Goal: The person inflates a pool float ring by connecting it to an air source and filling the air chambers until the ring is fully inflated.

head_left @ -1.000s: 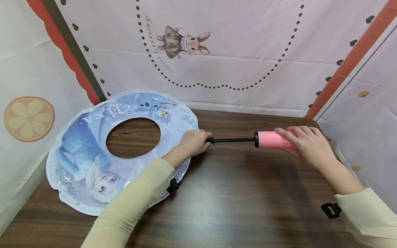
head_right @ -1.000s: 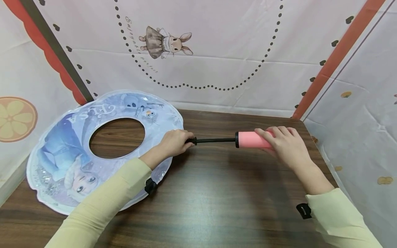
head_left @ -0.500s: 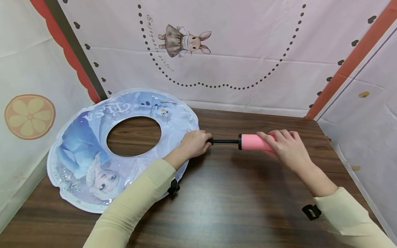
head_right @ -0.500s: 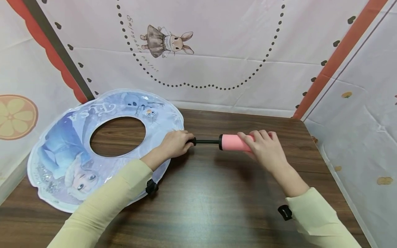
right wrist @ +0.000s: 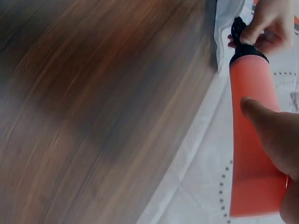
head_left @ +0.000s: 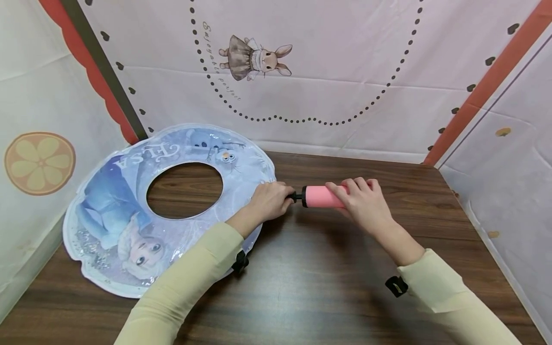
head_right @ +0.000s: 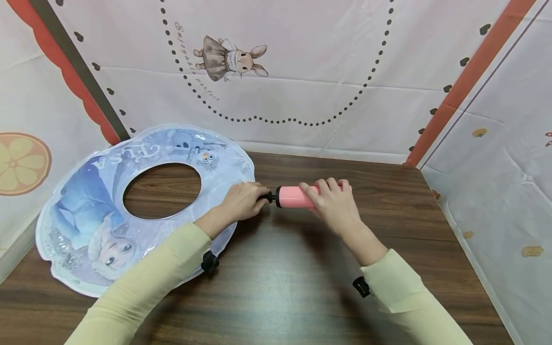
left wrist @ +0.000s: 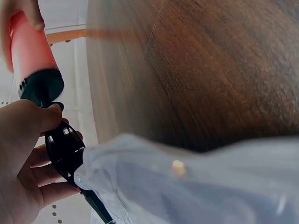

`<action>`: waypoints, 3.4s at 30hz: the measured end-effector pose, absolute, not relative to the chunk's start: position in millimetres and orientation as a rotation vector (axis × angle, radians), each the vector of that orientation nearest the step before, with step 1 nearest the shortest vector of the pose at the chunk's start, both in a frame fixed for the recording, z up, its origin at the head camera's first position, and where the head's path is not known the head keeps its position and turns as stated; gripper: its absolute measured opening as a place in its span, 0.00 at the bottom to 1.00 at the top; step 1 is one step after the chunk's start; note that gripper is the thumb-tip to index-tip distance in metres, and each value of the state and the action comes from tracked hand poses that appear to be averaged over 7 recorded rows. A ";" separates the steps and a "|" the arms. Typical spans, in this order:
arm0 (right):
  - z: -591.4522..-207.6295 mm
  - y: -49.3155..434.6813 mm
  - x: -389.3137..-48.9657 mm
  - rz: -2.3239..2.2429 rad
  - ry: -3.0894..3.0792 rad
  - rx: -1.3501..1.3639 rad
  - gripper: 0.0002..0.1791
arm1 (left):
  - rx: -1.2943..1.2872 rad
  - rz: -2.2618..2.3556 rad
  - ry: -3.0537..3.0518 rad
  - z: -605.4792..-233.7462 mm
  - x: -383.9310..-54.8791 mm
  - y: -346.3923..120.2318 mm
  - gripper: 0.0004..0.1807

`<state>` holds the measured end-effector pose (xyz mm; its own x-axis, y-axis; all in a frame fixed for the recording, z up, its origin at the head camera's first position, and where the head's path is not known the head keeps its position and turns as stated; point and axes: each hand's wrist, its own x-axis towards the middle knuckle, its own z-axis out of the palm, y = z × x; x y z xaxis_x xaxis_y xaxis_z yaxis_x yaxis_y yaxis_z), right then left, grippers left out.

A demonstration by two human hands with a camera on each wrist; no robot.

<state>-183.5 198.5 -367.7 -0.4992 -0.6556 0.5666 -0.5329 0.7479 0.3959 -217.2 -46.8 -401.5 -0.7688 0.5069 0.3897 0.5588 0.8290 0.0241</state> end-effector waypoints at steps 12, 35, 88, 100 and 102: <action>-367.4 186.1 -185.4 -0.221 -2.265 0.907 0.35 | -0.820 -0.202 -2.657 -396.1 -216.6 -47.4 0.06; -354.3 238.9 -176.9 -0.155 -2.376 0.963 0.39 | -0.858 -0.172 -2.715 -391.8 -216.0 -50.7 0.11; -374.4 199.1 -183.2 -0.224 -2.201 0.938 0.33 | -0.879 -0.193 -2.501 -405.7 -214.7 -50.1 0.04; -382.0 185.5 -185.4 -0.210 -2.224 0.947 0.35 | -0.874 -0.184 -2.560 -401.2 -213.1 -52.1 0.05; -381.0 187.9 -183.8 -0.206 -2.255 0.949 0.36 | -0.879 -0.183 -2.581 -400.3 -213.1 -51.3 0.06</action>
<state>-183.8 187.9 -381.0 -0.5085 -0.6831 0.5242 -0.5766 0.7223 0.3819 -213.1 -51.3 -400.3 -0.7190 0.5559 0.4173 0.6092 0.7930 -0.0066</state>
